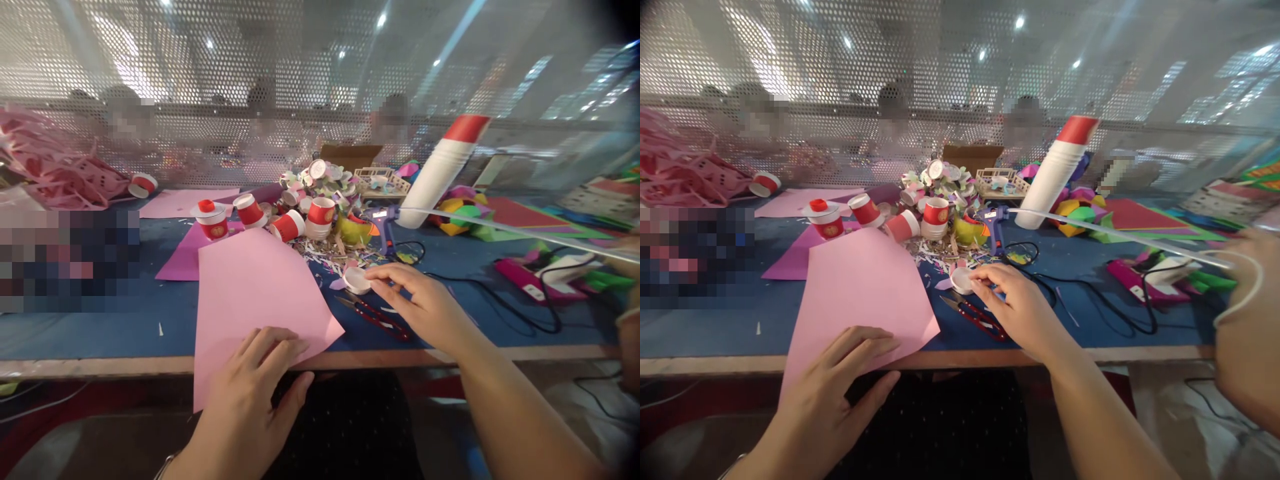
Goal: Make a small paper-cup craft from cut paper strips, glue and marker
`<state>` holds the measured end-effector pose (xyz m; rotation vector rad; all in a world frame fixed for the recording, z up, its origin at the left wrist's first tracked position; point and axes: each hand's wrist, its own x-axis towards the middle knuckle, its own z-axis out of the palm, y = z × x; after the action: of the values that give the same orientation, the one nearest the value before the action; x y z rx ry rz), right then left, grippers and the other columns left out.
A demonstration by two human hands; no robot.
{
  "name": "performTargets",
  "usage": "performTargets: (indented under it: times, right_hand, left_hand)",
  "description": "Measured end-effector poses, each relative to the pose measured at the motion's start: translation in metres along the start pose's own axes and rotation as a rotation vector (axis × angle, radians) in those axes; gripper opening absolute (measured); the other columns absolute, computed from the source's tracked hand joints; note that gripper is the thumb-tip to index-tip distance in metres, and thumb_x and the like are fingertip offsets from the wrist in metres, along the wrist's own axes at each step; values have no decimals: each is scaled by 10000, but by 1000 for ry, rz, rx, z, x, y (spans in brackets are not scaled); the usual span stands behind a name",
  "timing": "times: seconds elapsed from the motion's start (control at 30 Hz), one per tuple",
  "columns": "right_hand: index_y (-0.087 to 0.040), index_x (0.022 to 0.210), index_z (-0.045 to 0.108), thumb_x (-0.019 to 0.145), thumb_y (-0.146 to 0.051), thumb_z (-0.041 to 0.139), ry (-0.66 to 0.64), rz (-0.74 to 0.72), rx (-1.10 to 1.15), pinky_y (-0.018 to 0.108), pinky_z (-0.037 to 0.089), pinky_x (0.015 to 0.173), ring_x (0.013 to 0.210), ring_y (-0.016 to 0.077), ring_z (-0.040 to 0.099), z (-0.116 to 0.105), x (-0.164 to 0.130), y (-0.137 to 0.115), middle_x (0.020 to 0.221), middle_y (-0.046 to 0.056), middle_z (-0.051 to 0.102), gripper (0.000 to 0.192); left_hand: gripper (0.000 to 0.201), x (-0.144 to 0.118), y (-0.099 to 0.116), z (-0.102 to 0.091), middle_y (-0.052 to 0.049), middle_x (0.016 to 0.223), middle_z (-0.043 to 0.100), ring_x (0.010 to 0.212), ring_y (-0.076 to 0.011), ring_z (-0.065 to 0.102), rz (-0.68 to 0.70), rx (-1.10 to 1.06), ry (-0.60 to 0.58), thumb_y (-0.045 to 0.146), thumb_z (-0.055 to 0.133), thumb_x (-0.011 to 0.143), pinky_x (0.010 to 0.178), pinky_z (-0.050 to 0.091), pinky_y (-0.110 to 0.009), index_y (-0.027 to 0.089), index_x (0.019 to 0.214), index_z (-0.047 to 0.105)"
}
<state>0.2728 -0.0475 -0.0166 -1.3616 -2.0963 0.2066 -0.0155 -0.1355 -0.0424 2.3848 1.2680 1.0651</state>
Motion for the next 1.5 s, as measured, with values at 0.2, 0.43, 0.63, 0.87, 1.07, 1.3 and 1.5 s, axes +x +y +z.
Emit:
performTargets:
  times: [0.2,0.43,0.63,0.87,1.07,1.3,1.5]
  right_hand:
    - [-238,1121,699,1010,-429,558,76,55,55,330,582,770,931,208,696,0,-8,5,1164,90,710,262]
    - [-240,1054,702,991,-421,600,187,71,145,328,569,766,841,189,667,0,-13,0,1028,60,703,216]
    - [-260,1043,702,974,-426,626,183,134,194,336,554,810,841,190,689,1,-22,-5,983,33,729,195]
    - [-272,984,722,945,-473,646,254,257,176,306,564,715,758,195,714,-10,-50,-11,890,20,748,218]
    - [-285,975,719,960,-463,632,275,248,141,285,548,635,743,195,742,-8,-60,-16,871,8,761,199]
    - [-279,926,703,988,-381,602,144,111,88,281,540,656,693,167,725,1,-50,-22,805,-17,752,156]
    - [-275,964,697,992,-345,608,81,86,47,299,538,695,750,175,703,4,-54,-15,876,1,744,117]
  left_hand:
    - [225,-1,0,4,-95,1094,689,952,-254,663,2,38,-22,142,589,945,752,613,-431,208,1156,631]
    - [237,2,3,-3,-85,1099,691,967,-248,661,7,20,-35,152,593,956,770,607,-424,221,1181,622]
    - [262,25,17,-6,-62,1154,693,1016,-244,645,54,-9,-37,160,599,968,844,591,-456,240,1216,621]
    - [305,33,27,13,-105,1249,668,1107,-303,608,49,3,-129,176,612,955,874,586,-519,209,1259,616]
    - [405,9,6,3,-127,1334,634,1198,-351,581,18,216,-85,117,598,922,905,570,-592,235,1310,588]
    - [549,1,-13,-16,-126,1303,711,1218,-330,655,121,327,-188,-35,449,763,999,564,-588,179,1230,644]
    - [711,2,-29,-48,-31,1365,701,1252,-232,672,220,304,-265,-39,411,783,1076,547,-488,289,1376,624]
